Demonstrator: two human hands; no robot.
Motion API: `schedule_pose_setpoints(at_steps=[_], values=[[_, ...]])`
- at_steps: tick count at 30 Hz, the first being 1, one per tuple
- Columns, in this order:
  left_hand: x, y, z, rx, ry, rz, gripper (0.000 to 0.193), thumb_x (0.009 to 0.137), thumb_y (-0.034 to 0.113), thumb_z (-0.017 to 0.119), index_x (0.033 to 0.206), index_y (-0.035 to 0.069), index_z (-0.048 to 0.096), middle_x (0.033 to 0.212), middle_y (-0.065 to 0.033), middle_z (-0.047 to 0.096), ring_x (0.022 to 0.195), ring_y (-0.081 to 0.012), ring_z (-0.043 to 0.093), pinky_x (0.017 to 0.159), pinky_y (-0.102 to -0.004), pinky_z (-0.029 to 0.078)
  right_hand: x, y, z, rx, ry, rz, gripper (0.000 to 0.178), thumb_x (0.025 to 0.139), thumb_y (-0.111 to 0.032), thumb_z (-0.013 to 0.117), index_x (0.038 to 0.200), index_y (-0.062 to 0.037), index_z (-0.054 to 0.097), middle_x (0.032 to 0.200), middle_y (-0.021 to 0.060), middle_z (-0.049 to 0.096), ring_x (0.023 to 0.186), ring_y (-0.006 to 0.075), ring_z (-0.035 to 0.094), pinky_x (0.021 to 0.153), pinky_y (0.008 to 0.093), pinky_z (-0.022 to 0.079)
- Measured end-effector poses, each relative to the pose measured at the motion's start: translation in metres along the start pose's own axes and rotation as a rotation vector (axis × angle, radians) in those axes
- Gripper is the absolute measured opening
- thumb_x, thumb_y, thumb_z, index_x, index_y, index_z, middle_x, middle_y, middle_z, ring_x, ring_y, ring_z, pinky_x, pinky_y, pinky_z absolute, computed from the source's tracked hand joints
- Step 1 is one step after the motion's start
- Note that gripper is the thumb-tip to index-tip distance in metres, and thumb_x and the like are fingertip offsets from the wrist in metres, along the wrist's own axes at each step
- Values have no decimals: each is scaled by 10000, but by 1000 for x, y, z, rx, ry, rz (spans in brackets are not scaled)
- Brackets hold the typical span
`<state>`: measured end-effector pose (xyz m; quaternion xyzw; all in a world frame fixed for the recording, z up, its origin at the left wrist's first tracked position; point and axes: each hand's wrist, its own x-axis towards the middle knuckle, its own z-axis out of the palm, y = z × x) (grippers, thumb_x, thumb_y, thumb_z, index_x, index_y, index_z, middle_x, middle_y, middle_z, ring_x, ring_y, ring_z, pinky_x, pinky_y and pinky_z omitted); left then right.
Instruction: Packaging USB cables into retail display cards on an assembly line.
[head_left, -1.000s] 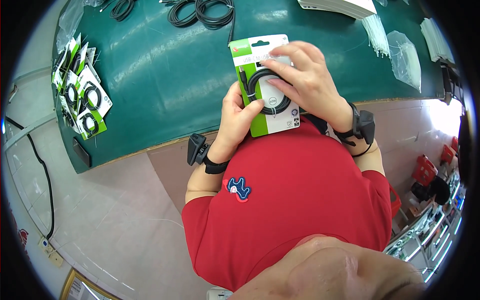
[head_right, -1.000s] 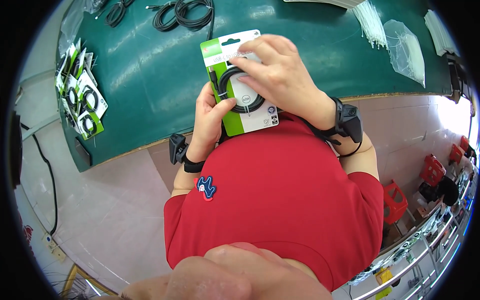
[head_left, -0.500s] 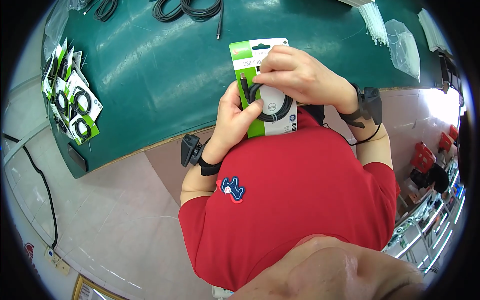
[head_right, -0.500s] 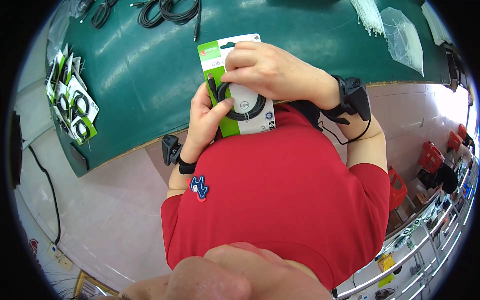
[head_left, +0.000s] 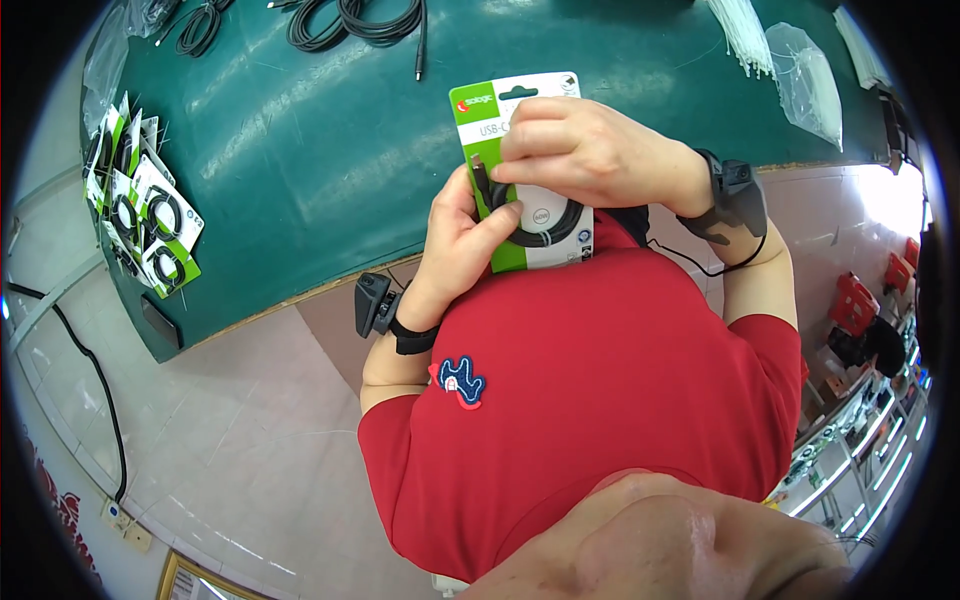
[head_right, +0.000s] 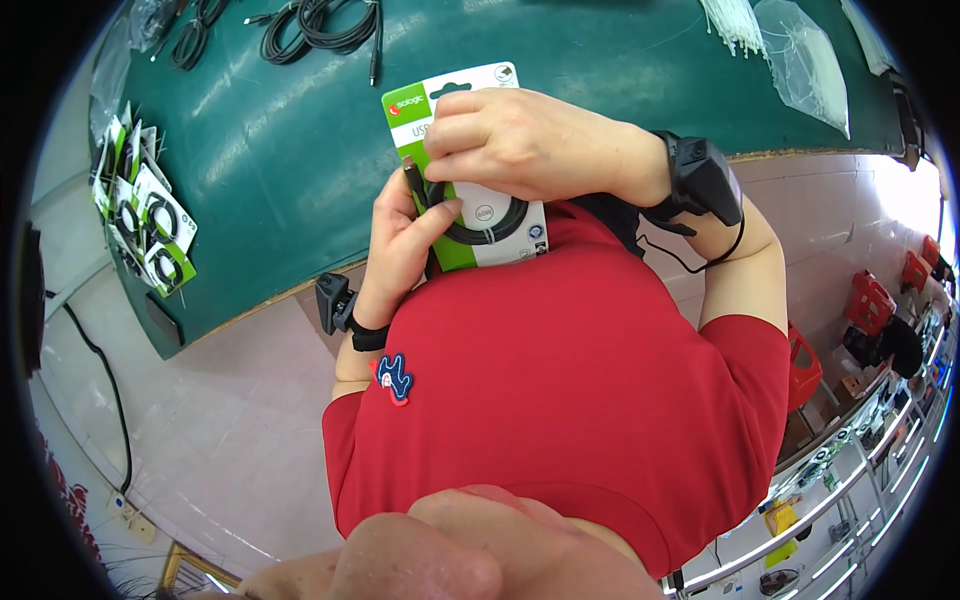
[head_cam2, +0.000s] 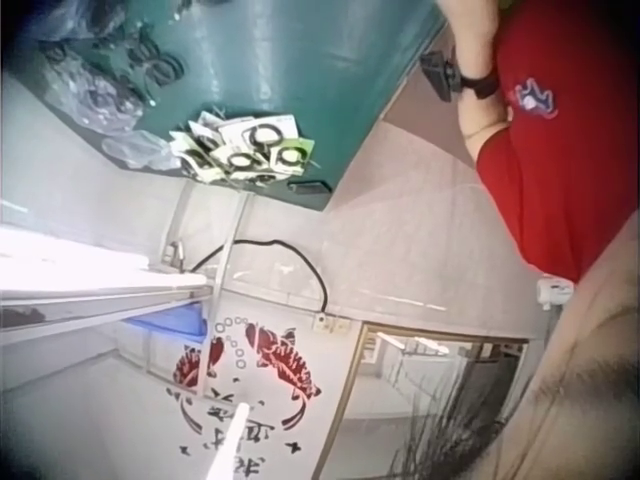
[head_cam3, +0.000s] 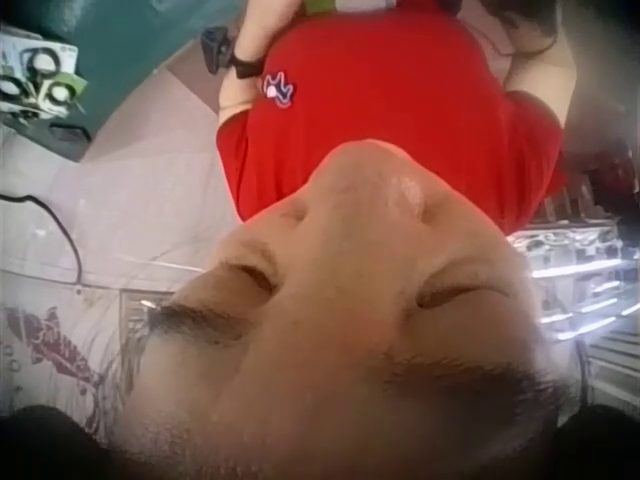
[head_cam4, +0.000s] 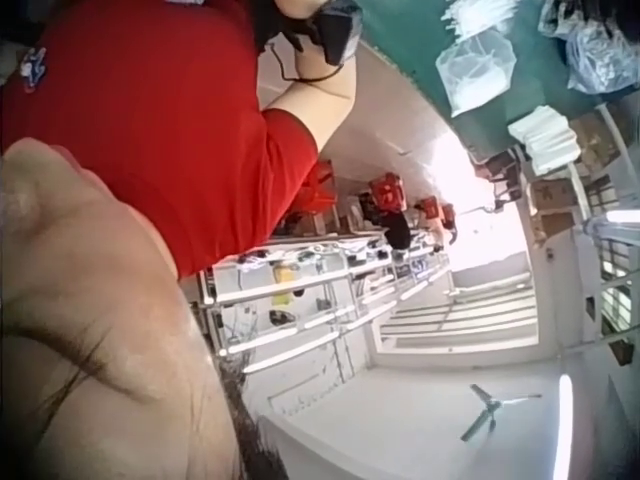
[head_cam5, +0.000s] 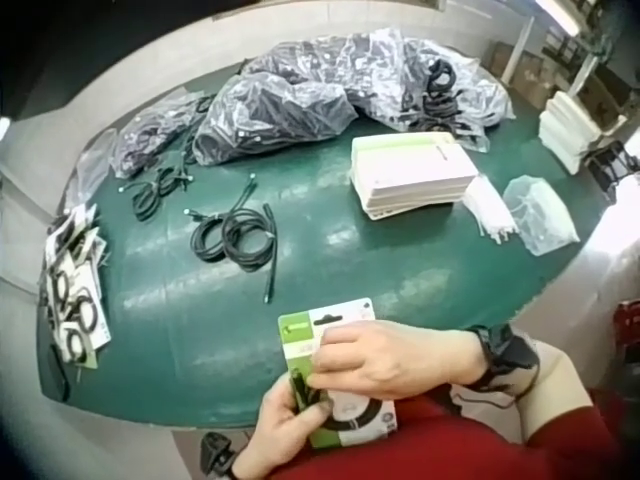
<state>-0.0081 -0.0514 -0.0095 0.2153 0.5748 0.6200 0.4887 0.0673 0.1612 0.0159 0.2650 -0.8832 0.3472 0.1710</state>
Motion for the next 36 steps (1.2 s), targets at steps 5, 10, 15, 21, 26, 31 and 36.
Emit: schedule_pose_setpoints(at_steps=[5,10,15,21,26,31,36], values=[[5,2,1,-173,105,11,400,917,1,603,1302,-43,504,1246,-113,630,1111,-158,610,975,-309,483,-9,-8,-11,-156,228,283,347,734,-67,784,1068,-46,691,971,78,608,861,272,584,778,383,492],[9,3,2,-180,96,45,389,925,-16,587,1302,-47,497,1252,-126,630,1125,-173,614,987,-318,479,-15,-21,-8,-279,201,408,351,712,-97,810,1039,-59,686,987,77,632,869,265,587,761,373,474],[10,3,3,-124,44,36,388,936,-8,588,1311,-44,493,1260,-125,630,1140,-176,612,992,-324,480,-22,-19,-1,-296,206,401,329,701,-80,808,1008,-58,690,976,80,638,871,267,586,764,377,476],[13,3,1,-175,89,35,383,944,-4,604,1313,-35,508,1267,-123,630,1141,-182,617,996,-326,482,-21,-9,-14,-228,333,376,307,762,-95,815,1030,-40,677,980,63,652,876,220,608,782,334,486],[19,11,-2,-296,209,49,379,941,-6,618,1308,-27,525,1254,-121,638,1129,-187,630,985,-328,494,-30,-10,-7,220,603,823,433,847,-126,807,1206,-12,593,1021,66,657,885,110,618,760,257,497],[26,12,0,-243,262,131,367,946,-1,603,1304,-24,525,1230,-126,646,1113,-188,642,961,-325,516,-24,-21,10,516,292,1092,558,872,-131,795,1325,0,497,1053,91,647,873,64,603,725,211,496],[29,22,-5,-352,254,85,345,954,10,580,1293,-24,525,1215,-130,650,1091,-187,655,931,-316,533,-33,-19,16,641,470,782,595,847,-87,803,1341,0,482,1071,97,648,835,65,602,683,216,503]])
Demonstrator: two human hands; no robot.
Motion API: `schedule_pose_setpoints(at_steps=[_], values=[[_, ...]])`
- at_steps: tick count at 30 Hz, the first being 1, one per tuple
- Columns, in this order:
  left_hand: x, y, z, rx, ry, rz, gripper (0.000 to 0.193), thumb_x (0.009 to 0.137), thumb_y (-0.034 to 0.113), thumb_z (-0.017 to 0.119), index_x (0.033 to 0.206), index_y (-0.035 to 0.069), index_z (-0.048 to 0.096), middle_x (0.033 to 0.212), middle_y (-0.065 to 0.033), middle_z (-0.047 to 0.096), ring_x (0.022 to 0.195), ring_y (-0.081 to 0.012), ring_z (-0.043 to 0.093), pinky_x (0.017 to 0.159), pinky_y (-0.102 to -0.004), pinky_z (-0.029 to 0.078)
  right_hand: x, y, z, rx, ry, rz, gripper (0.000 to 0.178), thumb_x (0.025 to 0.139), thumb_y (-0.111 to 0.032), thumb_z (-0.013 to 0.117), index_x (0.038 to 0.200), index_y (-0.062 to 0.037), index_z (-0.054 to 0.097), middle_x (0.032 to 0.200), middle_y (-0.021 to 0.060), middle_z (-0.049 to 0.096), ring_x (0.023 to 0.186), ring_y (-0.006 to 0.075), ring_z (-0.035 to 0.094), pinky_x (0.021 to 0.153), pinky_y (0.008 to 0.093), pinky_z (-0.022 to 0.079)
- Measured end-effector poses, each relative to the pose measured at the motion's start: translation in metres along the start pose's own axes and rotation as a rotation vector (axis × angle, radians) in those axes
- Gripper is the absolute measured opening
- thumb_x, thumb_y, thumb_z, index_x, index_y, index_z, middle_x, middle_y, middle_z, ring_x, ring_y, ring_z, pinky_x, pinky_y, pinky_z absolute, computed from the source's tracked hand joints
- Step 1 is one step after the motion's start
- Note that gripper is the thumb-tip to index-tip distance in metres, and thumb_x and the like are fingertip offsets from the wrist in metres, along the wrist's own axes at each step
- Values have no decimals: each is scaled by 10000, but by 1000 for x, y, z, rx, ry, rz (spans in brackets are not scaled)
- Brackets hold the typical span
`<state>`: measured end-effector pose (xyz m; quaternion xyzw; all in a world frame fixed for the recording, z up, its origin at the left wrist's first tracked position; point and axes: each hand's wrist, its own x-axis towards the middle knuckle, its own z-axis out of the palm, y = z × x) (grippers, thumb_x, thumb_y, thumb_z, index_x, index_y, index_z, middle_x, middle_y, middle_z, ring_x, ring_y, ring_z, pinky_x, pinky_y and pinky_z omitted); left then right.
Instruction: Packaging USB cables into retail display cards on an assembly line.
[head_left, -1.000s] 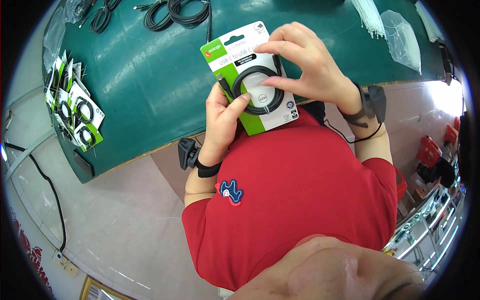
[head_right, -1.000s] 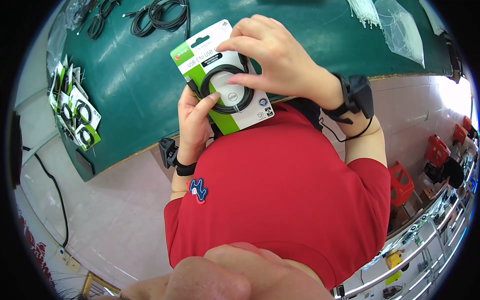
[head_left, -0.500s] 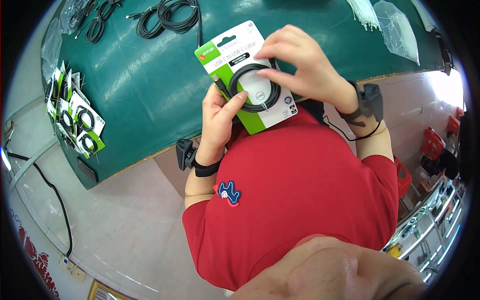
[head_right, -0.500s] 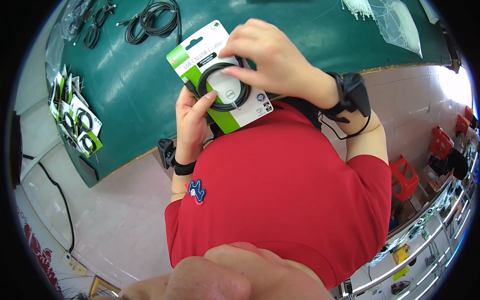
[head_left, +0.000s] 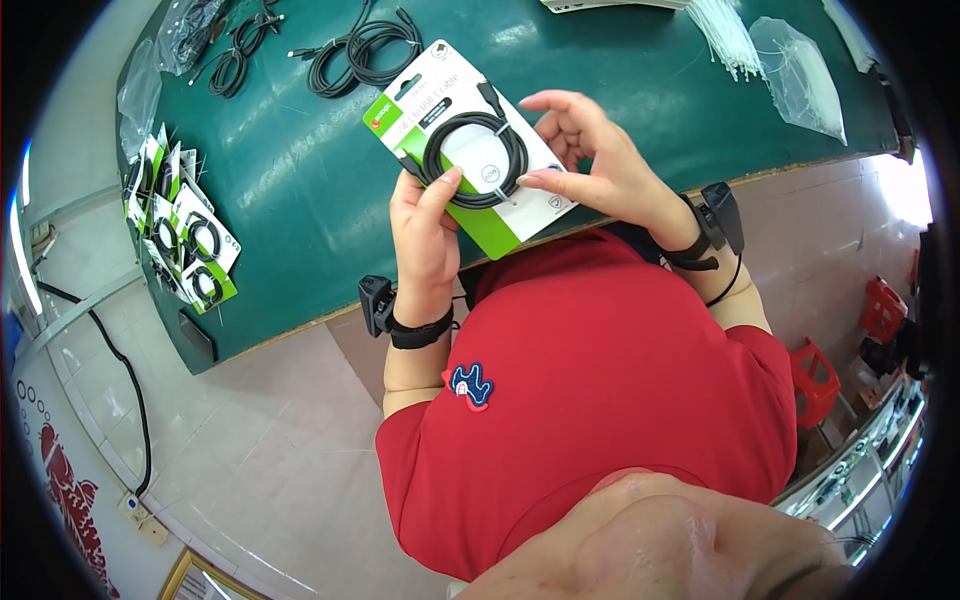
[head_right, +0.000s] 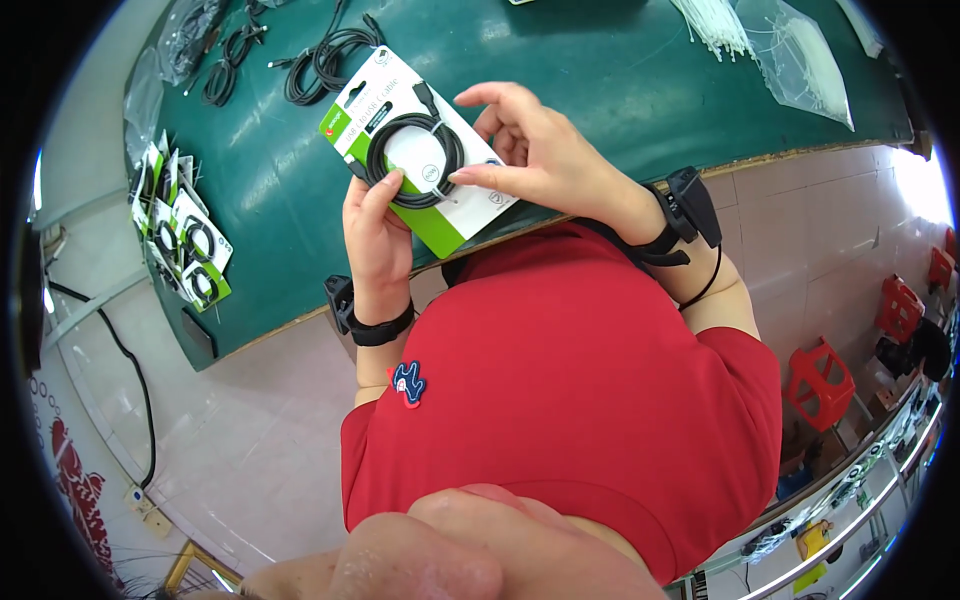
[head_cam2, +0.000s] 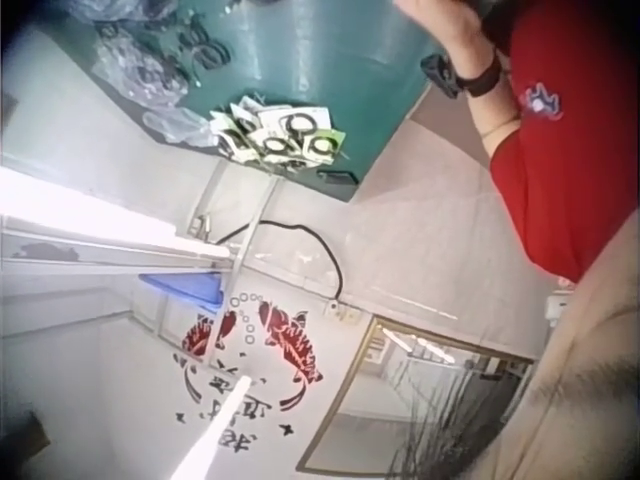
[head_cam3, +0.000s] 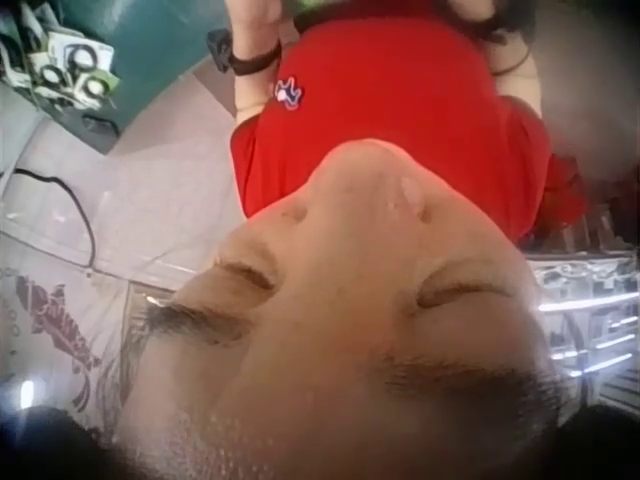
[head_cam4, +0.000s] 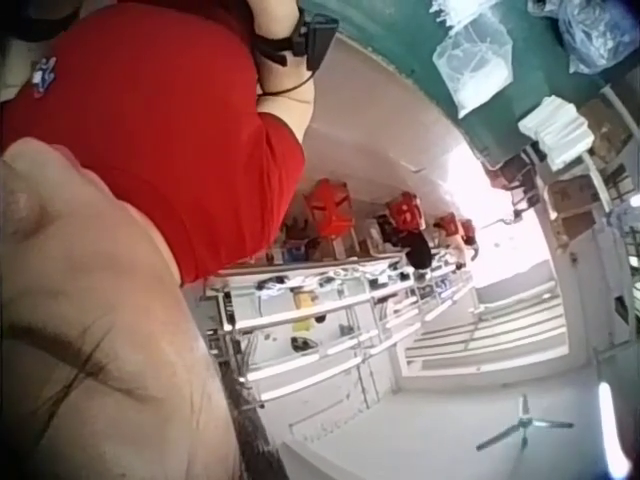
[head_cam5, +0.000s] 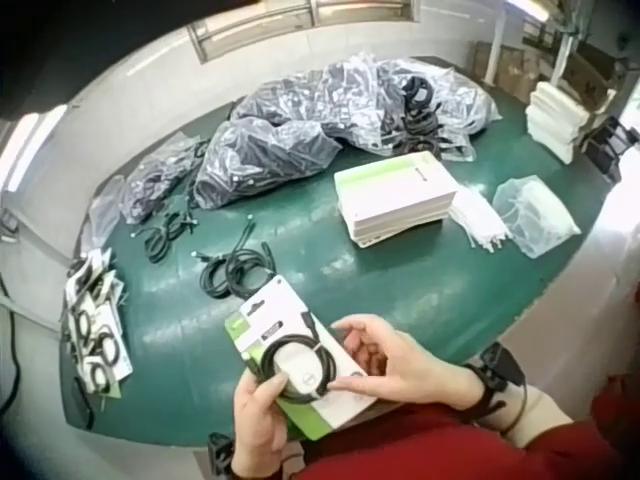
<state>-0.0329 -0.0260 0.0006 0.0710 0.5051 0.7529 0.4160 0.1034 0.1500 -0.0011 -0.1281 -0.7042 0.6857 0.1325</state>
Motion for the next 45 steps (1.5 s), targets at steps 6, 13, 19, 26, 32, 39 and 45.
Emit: schedule_pose_setpoints(at_steps=[6,13,19,26,32,39,45], values=[[2,0,7,10,10,-18,331,954,28,580,1277,-22,530,1188,-122,660,1016,-168,676,842,-278,551,0,-4,-19,-337,-55,-304,442,792,-49,832,1184,-8,634,1056,72,665,788,97,608,656,235,525],[-2,-1,9,128,-17,-20,322,951,44,600,1263,-11,545,1132,-95,677,947,-123,672,736,-213,519,-12,1,-17,-401,115,-396,325,780,-55,836,1075,-17,706,1031,86,688,774,139,629,662,253,540],[-4,-2,12,135,-5,-19,318,955,48,608,1262,-7,545,1126,-84,677,940,-114,666,721,-203,505,-13,11,-14,-472,172,-547,344,787,-42,819,1115,-22,715,1059,114,695,843,196,666,706,285,553],[-7,-6,17,70,40,27,327,963,34,596,1280,-6,526,1168,-97,659,1002,-144,662,795,-250,530,-14,8,1,-338,210,-413,315,833,6,755,1145,-15,712,1049,129,695,938,235,673,788,304,542],[-11,-9,13,42,37,-3,328,962,30,597,1279,-9,521,1180,-103,653,1038,-162,660,852,-276,538,-15,12,-3,-318,191,-419,286,857,14,730,1141,-17,716,1044,122,695,937,228,669,800,295,535],[-6,-6,8,122,9,51,329,954,29,615,1269,-7,529,1165,-96,658,1027,-146,656,843,-262,539,-14,19,-5,-335,167,-452,293,890,27,697,1181,-11,694,1025,100,693,944,180,665,800,277,532],[-9,-17,24,97,-23,63,330,950,22,620,1267,-14,534,1177,-100,658,1037,-147,651,863,-263,533,-10,3,3,107,209,-54,636,909,-13,696,1472,-9,400,965,73,673,917,92,633,758,223,516]])
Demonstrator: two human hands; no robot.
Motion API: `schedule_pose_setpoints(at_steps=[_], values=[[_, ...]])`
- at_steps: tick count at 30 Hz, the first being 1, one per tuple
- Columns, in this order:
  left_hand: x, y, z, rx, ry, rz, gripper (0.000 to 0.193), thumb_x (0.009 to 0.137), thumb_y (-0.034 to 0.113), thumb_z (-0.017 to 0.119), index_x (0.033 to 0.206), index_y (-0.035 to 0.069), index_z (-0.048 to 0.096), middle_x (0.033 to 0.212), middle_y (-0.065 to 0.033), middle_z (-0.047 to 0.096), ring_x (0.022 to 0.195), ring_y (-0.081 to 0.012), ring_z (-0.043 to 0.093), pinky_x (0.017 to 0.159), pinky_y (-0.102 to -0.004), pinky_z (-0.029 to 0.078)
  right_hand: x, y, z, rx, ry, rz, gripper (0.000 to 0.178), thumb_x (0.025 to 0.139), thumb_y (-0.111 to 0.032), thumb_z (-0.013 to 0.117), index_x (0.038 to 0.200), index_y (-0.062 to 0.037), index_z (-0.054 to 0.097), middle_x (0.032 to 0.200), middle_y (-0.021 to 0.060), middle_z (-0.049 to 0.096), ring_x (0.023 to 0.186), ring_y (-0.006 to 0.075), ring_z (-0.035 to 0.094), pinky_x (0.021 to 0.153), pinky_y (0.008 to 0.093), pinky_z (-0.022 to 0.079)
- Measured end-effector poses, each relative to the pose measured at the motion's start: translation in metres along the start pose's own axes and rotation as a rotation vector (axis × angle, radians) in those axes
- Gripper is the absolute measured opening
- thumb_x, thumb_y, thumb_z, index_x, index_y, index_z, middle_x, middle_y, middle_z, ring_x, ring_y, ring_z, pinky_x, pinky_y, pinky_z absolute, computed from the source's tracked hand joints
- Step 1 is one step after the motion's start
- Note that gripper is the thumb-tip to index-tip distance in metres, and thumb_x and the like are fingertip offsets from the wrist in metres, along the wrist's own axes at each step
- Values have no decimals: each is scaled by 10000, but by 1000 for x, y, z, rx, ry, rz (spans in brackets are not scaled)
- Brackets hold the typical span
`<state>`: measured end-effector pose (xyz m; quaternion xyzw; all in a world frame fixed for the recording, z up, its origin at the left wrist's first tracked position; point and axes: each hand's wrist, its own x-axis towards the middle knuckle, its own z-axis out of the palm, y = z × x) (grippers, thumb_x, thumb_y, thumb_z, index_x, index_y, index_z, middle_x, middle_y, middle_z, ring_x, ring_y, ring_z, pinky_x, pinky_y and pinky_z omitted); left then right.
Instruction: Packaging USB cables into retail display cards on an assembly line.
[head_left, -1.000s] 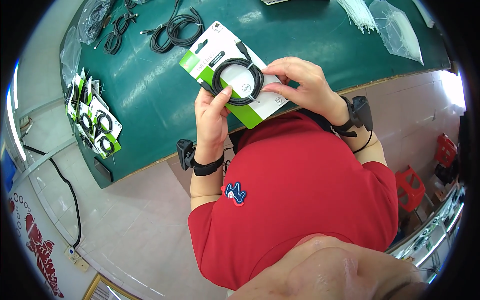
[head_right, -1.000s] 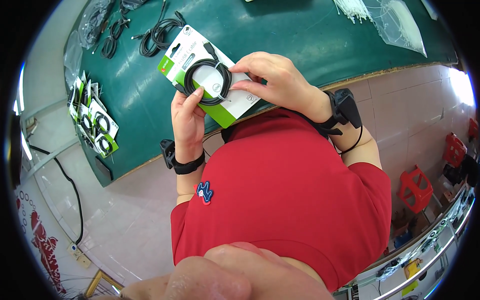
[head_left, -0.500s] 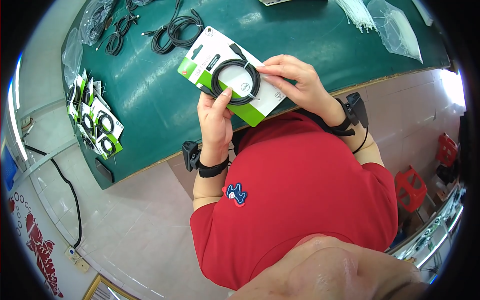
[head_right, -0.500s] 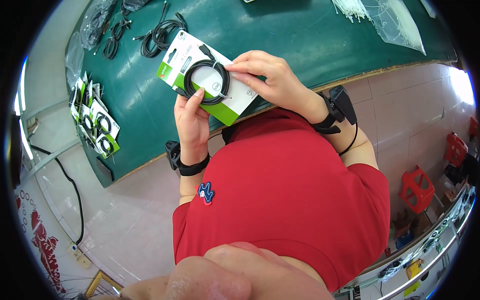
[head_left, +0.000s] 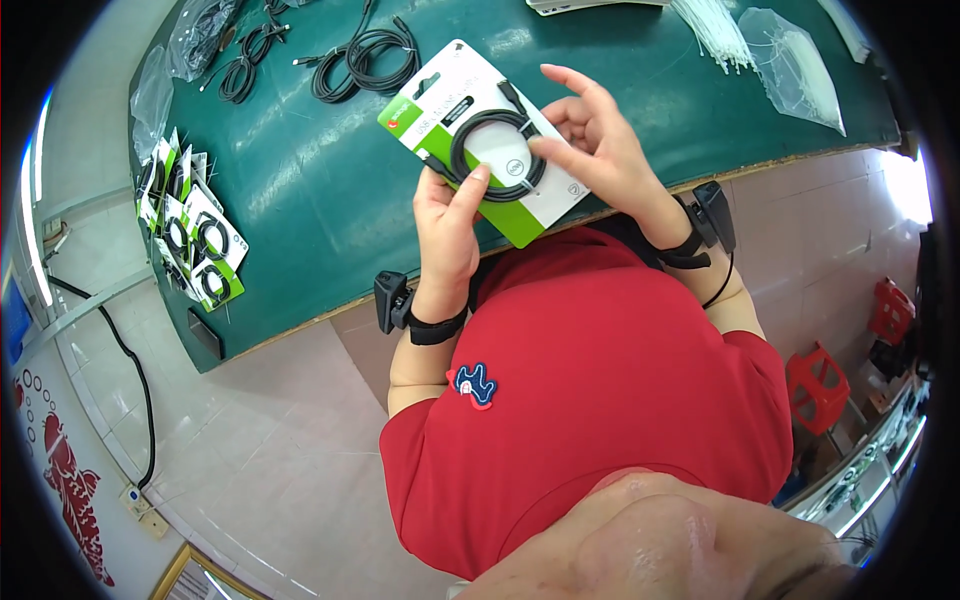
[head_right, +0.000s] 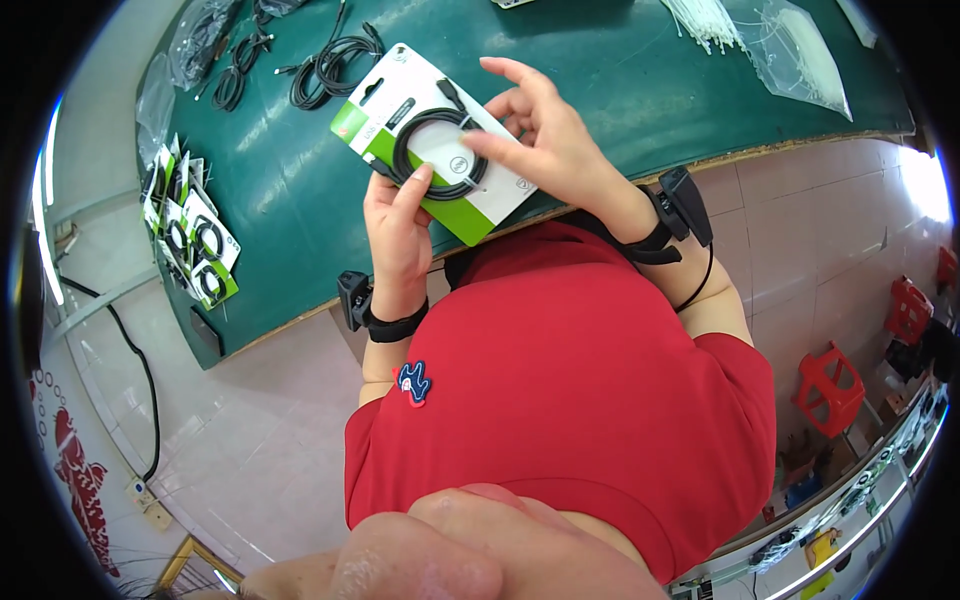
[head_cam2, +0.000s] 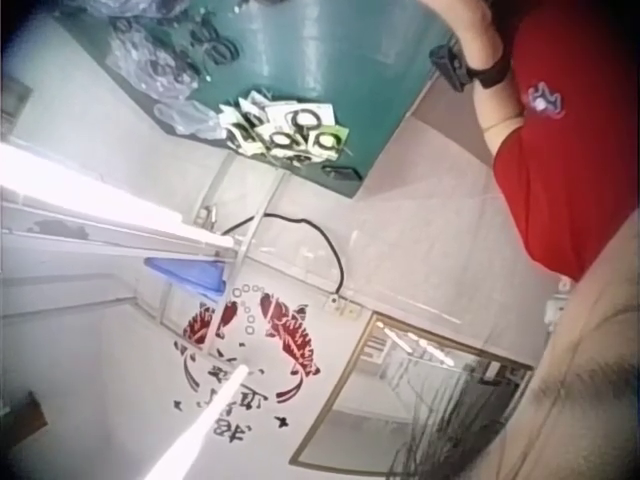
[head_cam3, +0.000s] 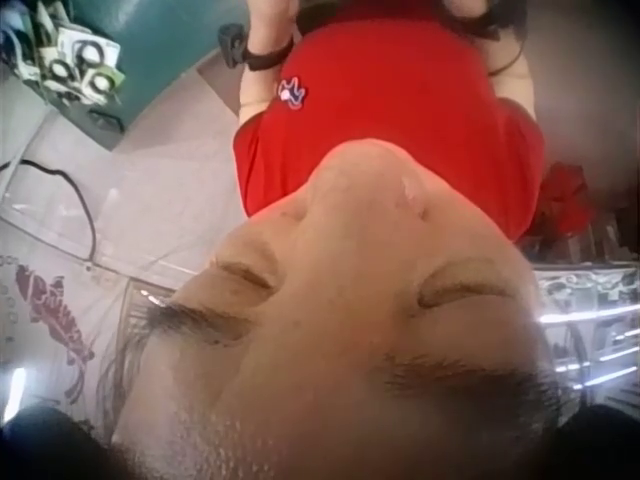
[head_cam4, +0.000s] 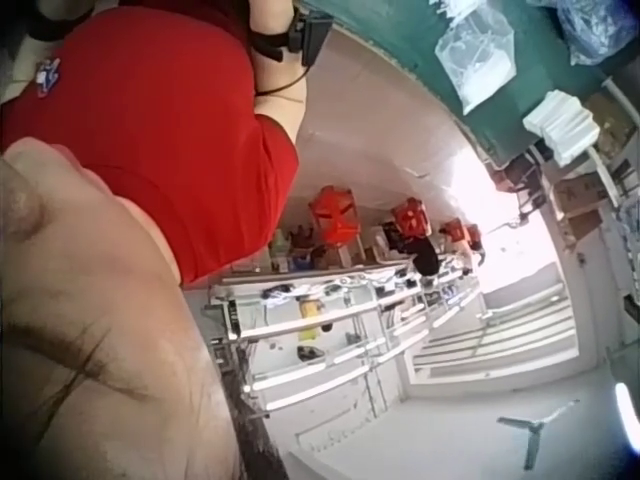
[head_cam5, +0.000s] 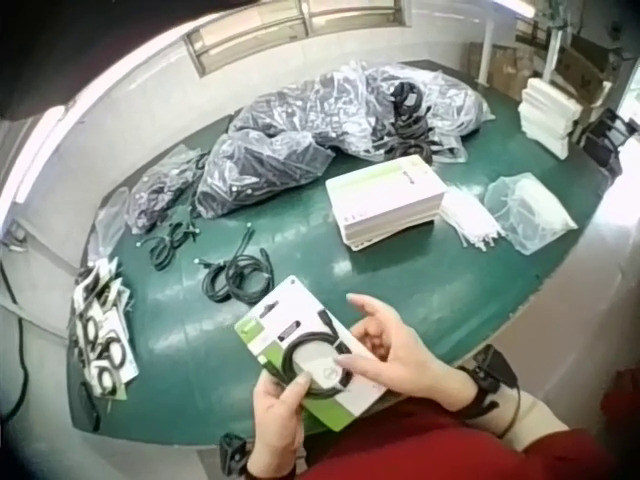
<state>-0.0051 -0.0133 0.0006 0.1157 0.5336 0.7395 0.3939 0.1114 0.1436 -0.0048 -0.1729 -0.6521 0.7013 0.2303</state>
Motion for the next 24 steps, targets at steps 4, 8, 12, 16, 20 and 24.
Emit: schedule_pose_setpoints(at_steps=[4,8,12,16,20,24], values=[[3,-1,-1,40,-46,9,336,949,17,626,1271,-19,534,1196,-106,656,1057,-156,647,898,-281,528,-1,-2,-3,-77,-3,27,755,913,-34,689,1542,-21,272,959,75,672,896,85,627,749,208,507],[5,1,-5,50,-100,-22,355,947,20,639,1282,-24,531,1216,-114,652,1087,-172,642,945,-310,516,-3,-2,1,-13,22,19,753,913,-25,673,1545,-19,263,964,79,676,881,91,632,752,208,507],[7,5,-4,65,-108,12,389,942,27,656,1301,-33,519,1233,-125,647,1120,-189,634,981,-331,503,-1,-2,-1,43,13,6,728,917,-24,670,1534,-10,283,975,84,677,876,94,637,754,213,509],[7,9,-3,64,-92,14,440,931,20,672,1329,-46,497,1244,-143,643,1141,-199,629,999,-336,495,3,-4,3,100,17,-12,698,927,-34,673,1520,-1,307,991,88,676,879,97,642,758,217,511],[5,8,3,23,-59,34,482,920,3,681,1351,-59,474,1244,-158,640,1149,-204,629,1004,-339,497,7,-4,8,-11,73,-83,653,939,-36,671,1500,4,339,1006,91,672,877,98,643,756,216,513],[5,10,-3,-42,6,51,487,919,-15,676,1357,-59,468,1231,-154,645,1143,-201,633,998,-341,503,14,-6,15,-4,57,-91,606,950,-25,659,1481,3,369,1009,84,671,855,88,635,736,209,511]])
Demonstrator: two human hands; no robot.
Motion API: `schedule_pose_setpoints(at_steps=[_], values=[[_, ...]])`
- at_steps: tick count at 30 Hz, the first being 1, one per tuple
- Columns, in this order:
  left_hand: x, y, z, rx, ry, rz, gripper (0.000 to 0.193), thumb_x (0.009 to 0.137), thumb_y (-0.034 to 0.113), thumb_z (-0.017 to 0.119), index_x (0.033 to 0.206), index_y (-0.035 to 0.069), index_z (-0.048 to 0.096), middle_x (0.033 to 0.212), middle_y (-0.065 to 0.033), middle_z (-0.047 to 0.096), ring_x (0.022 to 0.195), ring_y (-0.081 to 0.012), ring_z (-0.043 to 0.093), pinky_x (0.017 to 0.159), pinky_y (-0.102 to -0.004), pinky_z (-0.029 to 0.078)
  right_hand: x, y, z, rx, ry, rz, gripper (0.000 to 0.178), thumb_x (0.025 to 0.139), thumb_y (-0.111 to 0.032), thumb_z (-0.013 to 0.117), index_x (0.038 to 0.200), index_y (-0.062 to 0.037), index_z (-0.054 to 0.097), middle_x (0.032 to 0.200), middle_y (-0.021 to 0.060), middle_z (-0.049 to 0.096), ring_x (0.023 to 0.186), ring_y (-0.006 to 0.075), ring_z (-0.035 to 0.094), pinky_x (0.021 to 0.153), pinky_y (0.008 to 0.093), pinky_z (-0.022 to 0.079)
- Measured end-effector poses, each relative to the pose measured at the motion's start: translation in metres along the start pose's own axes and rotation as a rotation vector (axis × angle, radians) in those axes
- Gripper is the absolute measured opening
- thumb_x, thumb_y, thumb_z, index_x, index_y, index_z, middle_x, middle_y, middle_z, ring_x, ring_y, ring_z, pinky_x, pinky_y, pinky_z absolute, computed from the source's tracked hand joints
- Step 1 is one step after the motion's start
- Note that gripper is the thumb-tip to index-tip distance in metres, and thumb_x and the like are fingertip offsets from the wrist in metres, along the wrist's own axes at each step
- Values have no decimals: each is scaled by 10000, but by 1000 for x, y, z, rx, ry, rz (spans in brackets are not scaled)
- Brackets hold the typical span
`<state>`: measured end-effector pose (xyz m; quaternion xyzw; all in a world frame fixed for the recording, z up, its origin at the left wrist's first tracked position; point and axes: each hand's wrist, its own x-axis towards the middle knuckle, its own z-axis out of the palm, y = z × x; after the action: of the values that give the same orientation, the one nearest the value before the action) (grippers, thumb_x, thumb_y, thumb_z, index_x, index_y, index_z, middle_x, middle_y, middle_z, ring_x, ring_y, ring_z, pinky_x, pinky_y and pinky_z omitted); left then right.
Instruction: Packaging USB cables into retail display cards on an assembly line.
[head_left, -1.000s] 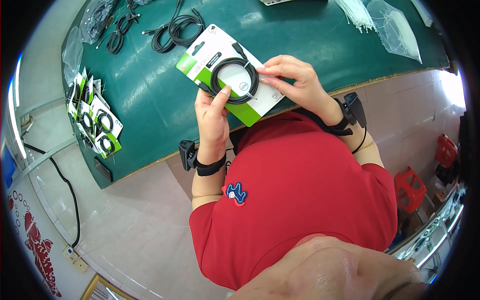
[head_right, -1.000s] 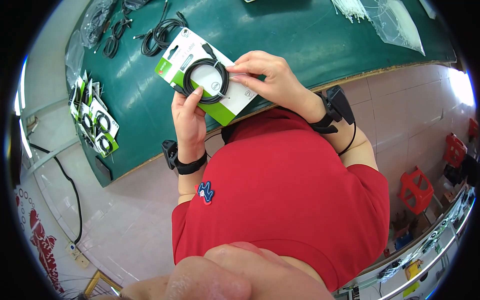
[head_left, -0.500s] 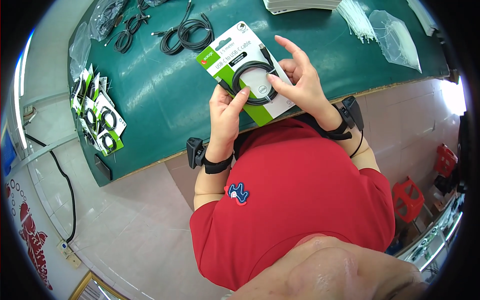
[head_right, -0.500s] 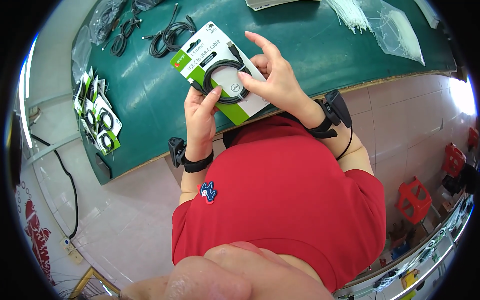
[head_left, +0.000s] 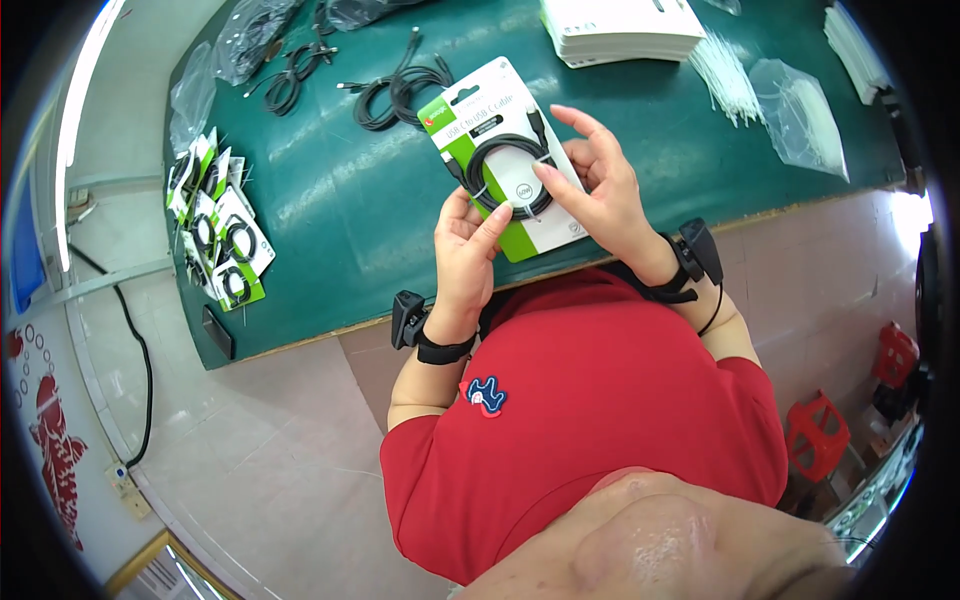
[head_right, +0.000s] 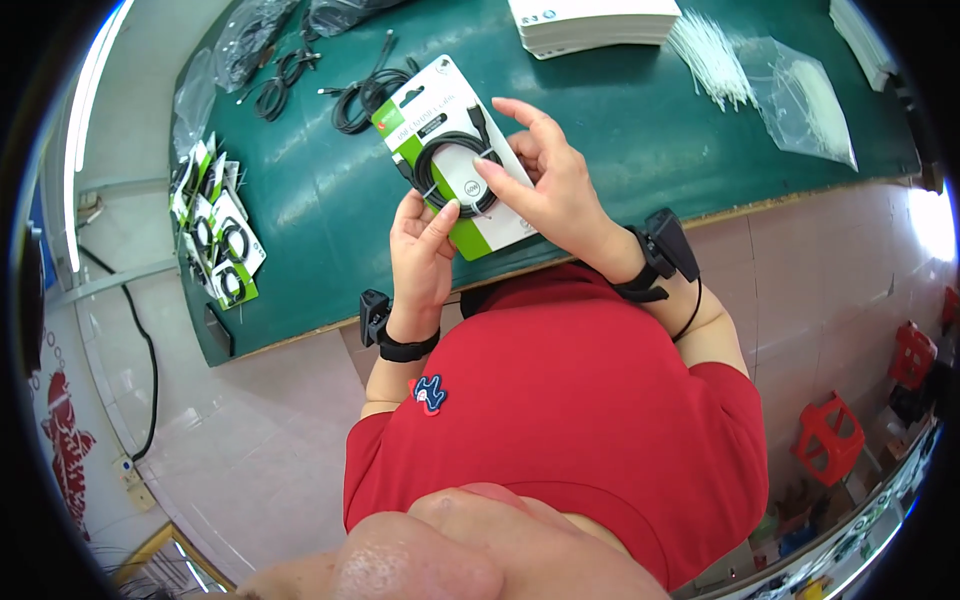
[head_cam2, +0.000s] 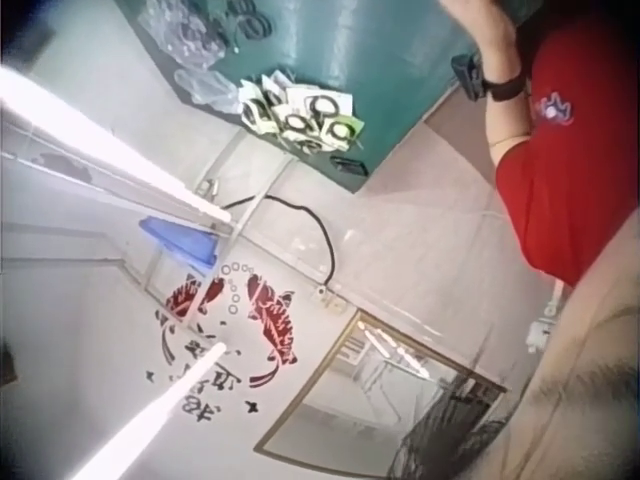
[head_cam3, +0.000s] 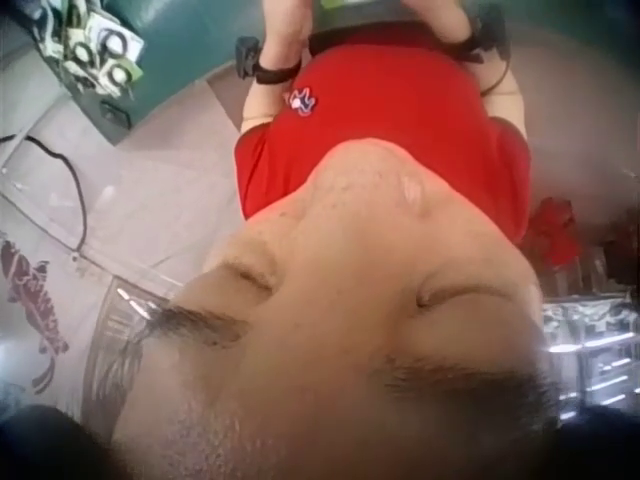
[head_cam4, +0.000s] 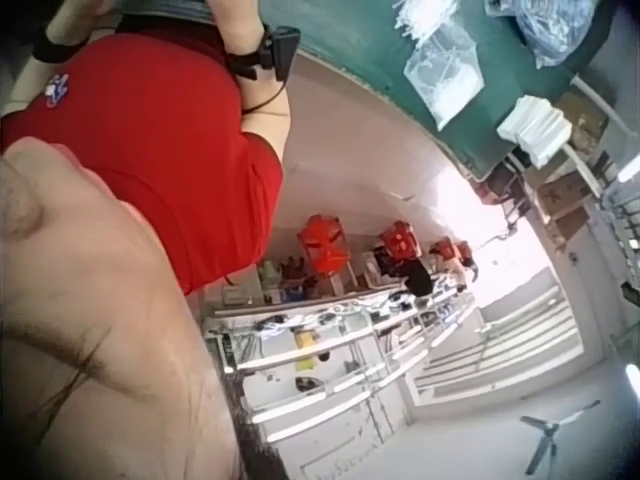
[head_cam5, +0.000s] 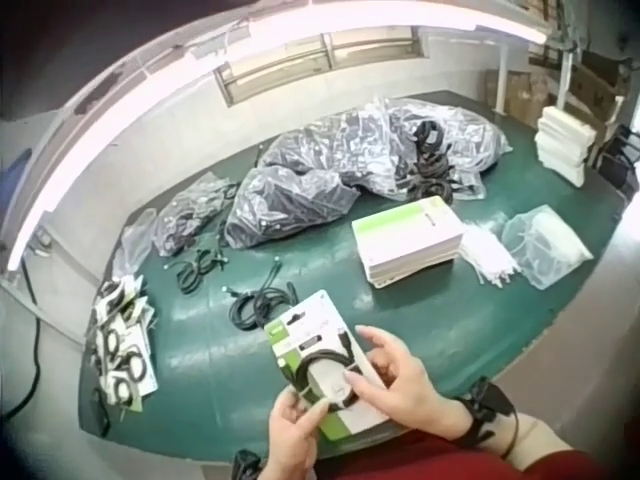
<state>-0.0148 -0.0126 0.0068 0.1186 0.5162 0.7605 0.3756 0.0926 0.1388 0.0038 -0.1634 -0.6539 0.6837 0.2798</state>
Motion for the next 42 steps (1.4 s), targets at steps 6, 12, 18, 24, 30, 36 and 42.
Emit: schedule_pose_setpoints(at_steps=[6,12,18,24,30,36,42], values=[[25,44,-69,-103,229,158,369,935,-5,660,1285,-1,544,1164,-86,670,1049,-169,661,922,-321,544,0,2,-25,-14,-91,38,431,967,-28,641,1377,1,512,981,58,680,756,67,609,676,203,506],[64,157,-187,100,564,535,171,939,55,680,1093,54,607,990,-69,697,816,-172,704,682,-334,610,-20,14,-80,-129,34,186,251,991,-88,625,1225,3,633,923,46,695,708,49,598,619,182,464],[119,233,-349,96,751,670,220,934,87,699,1119,22,599,1069,-116,670,899,-234,692,738,-388,593,-31,24,-103,-161,120,233,248,995,-109,625,1220,-4,638,920,43,696,692,45,589,606,178,445],[151,190,-352,127,1031,565,431,901,89,736,1267,-37,549,1251,-187,591,1087,-281,639,902,-440,539,-31,30,-98,-223,142,251,245,996,-116,626,1211,-1,639,914,43,694,688,46,586,610,178,442],[154,132,-301,798,1031,896,539,877,66,753,1362,-10,530,1204,-144,634,979,-207,666,802,-317,552,-25,34,-87,-243,100,201,236,995,-100,622,1204,7,636,923,46,690,711,54,597,627,185,464],[124,65,-98,803,14,452,188,937,69,679,1119,33,710,1026,-50,709,659,-87,647,575,-223,501,-22,36,-82,-258,53,197,222,990,-73,617,1195,12,638,929,46,685,743,64,612,658,195,495],[139,18,-75,1366,-131,706,181,943,76,674,1112,27,718,1054,-42,695,647,-80,623,586,-222,492,-24,32,-79,-334,-15,195,208,988,-69,618,1175,18,647,927,50,687,752,74,624,662,204,508]])
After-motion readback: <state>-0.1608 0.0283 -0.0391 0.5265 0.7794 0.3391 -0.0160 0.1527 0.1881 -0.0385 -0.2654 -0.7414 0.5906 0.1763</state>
